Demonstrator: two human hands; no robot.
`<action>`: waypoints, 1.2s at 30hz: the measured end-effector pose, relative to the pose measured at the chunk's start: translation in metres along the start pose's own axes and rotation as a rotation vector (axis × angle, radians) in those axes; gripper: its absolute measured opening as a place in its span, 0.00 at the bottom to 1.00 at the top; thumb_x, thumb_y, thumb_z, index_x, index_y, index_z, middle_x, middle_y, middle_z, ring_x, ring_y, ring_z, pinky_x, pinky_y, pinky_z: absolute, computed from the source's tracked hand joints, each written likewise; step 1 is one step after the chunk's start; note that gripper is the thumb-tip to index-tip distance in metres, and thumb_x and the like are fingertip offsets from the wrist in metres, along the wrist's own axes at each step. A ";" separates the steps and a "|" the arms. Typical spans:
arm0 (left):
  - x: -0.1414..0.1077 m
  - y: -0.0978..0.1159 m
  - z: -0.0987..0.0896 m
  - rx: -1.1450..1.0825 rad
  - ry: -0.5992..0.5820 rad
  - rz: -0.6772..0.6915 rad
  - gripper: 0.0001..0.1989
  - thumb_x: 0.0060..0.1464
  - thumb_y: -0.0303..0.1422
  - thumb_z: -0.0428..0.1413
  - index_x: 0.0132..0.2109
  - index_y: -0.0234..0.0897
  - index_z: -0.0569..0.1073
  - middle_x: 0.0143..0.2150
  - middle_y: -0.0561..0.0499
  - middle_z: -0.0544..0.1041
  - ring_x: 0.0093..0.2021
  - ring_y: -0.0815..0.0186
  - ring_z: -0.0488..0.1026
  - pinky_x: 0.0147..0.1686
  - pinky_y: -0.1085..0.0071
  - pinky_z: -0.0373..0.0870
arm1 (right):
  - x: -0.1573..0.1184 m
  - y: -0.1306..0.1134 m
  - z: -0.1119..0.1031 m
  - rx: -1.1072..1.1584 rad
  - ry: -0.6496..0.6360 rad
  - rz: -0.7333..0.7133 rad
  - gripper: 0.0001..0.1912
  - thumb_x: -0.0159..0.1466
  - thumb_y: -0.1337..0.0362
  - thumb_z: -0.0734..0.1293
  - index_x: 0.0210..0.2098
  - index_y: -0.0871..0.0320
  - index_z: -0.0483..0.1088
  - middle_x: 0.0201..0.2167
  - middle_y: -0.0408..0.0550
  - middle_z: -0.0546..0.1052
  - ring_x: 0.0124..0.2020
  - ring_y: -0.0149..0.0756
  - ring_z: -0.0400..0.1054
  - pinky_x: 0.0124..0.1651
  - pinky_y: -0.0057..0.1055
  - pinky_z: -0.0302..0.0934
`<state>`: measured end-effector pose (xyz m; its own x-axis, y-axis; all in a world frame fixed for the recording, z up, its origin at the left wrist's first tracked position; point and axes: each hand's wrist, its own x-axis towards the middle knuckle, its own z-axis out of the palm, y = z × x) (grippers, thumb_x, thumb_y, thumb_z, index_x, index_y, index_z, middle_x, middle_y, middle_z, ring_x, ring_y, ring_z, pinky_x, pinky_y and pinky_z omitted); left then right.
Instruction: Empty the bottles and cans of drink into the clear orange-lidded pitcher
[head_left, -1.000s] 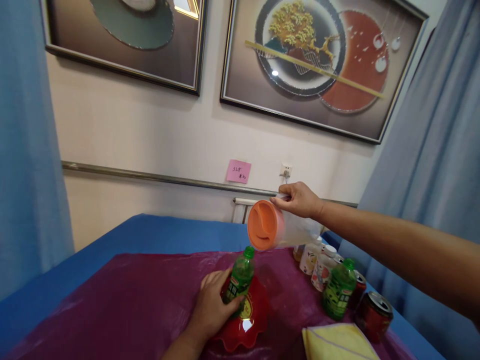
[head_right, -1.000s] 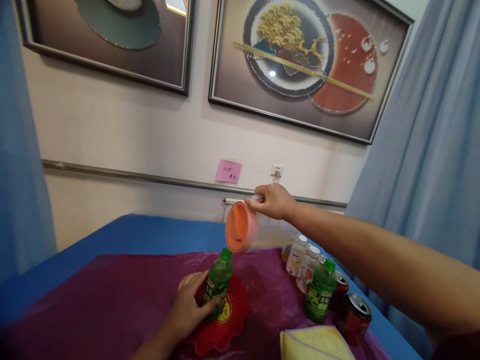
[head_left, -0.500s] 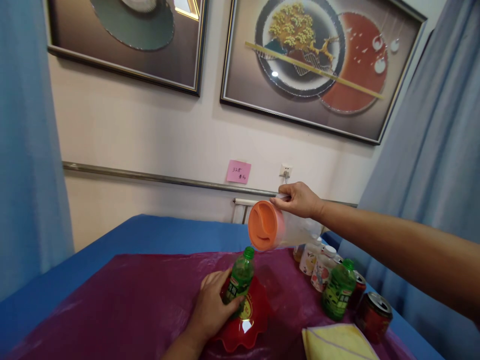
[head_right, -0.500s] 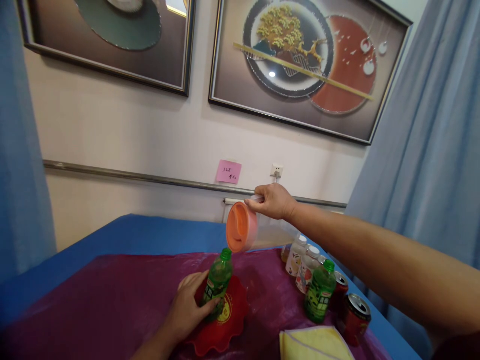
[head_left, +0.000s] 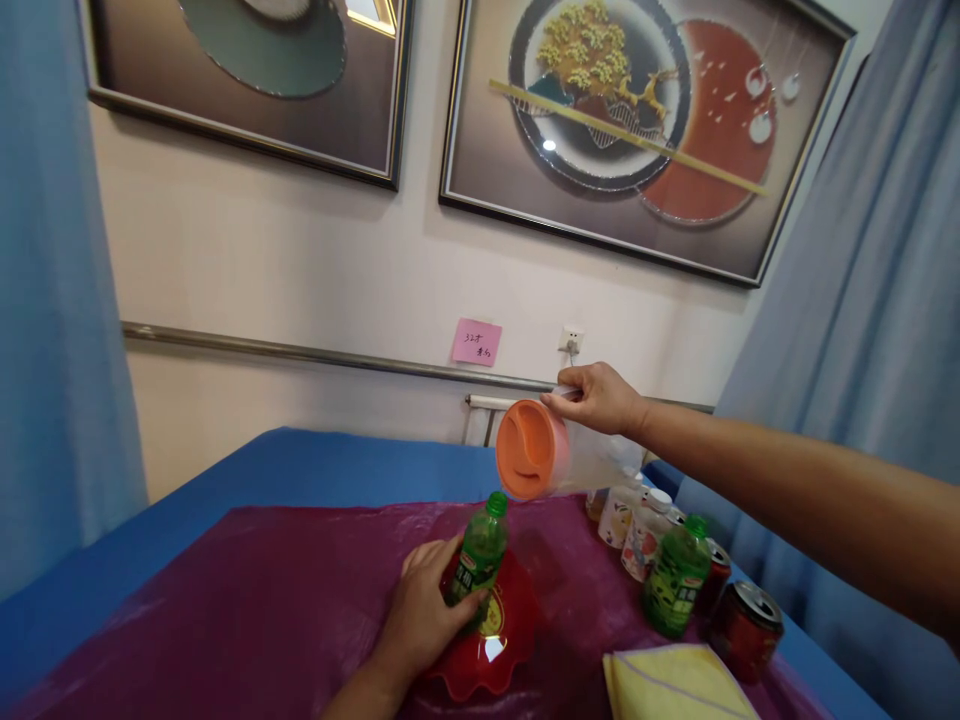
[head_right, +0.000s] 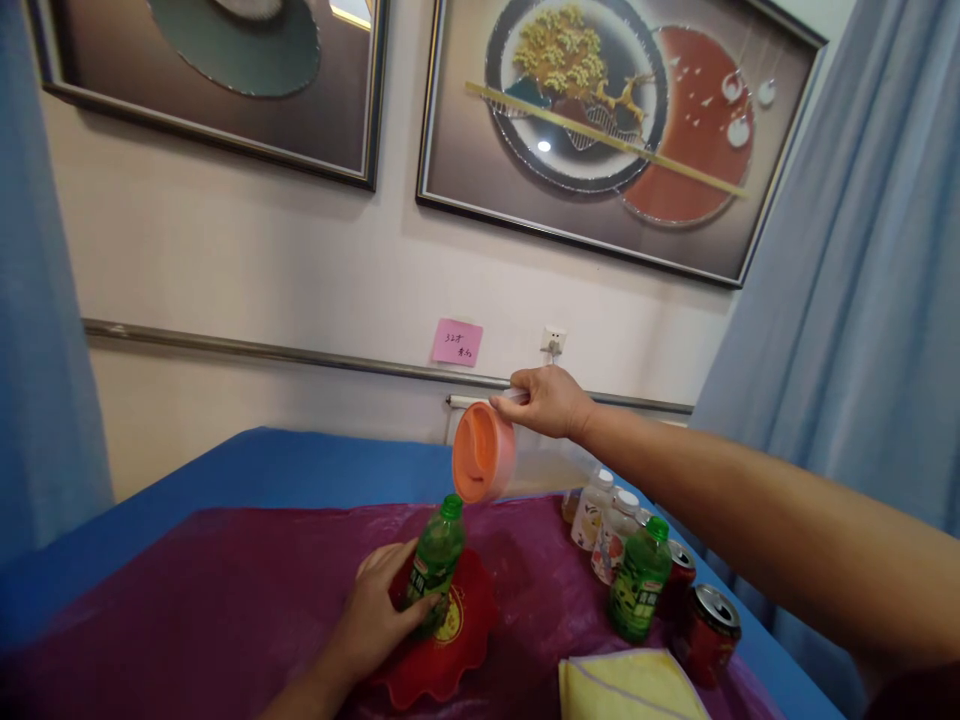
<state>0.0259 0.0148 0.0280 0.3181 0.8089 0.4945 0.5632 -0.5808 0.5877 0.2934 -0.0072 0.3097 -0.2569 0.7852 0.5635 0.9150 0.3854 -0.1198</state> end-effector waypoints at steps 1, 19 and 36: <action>0.000 0.000 0.000 0.002 -0.001 0.000 0.32 0.44 0.39 0.67 0.58 0.40 0.75 0.52 0.42 0.80 0.54 0.47 0.74 0.58 0.49 0.68 | 0.000 0.000 0.000 -0.001 0.000 -0.004 0.24 0.59 0.46 0.64 0.19 0.53 0.51 0.17 0.37 0.53 0.22 0.28 0.46 0.27 0.31 0.40; -0.001 -0.002 0.000 -0.005 0.007 0.011 0.32 0.44 0.40 0.68 0.57 0.39 0.76 0.52 0.41 0.80 0.54 0.47 0.75 0.58 0.49 0.69 | 0.000 -0.004 -0.001 -0.002 -0.022 0.002 0.24 0.58 0.45 0.63 0.19 0.53 0.50 0.17 0.37 0.52 0.21 0.28 0.46 0.26 0.30 0.40; -0.001 0.000 -0.001 -0.044 0.002 0.003 0.31 0.44 0.40 0.67 0.57 0.43 0.75 0.51 0.43 0.80 0.53 0.48 0.74 0.57 0.51 0.68 | 0.000 -0.004 0.000 0.007 -0.027 0.011 0.24 0.59 0.45 0.64 0.19 0.53 0.51 0.17 0.36 0.52 0.21 0.28 0.45 0.26 0.31 0.40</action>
<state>0.0247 0.0136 0.0286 0.3181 0.8069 0.4977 0.5285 -0.5868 0.6135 0.2895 -0.0088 0.3107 -0.2552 0.8023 0.5396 0.9156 0.3798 -0.1316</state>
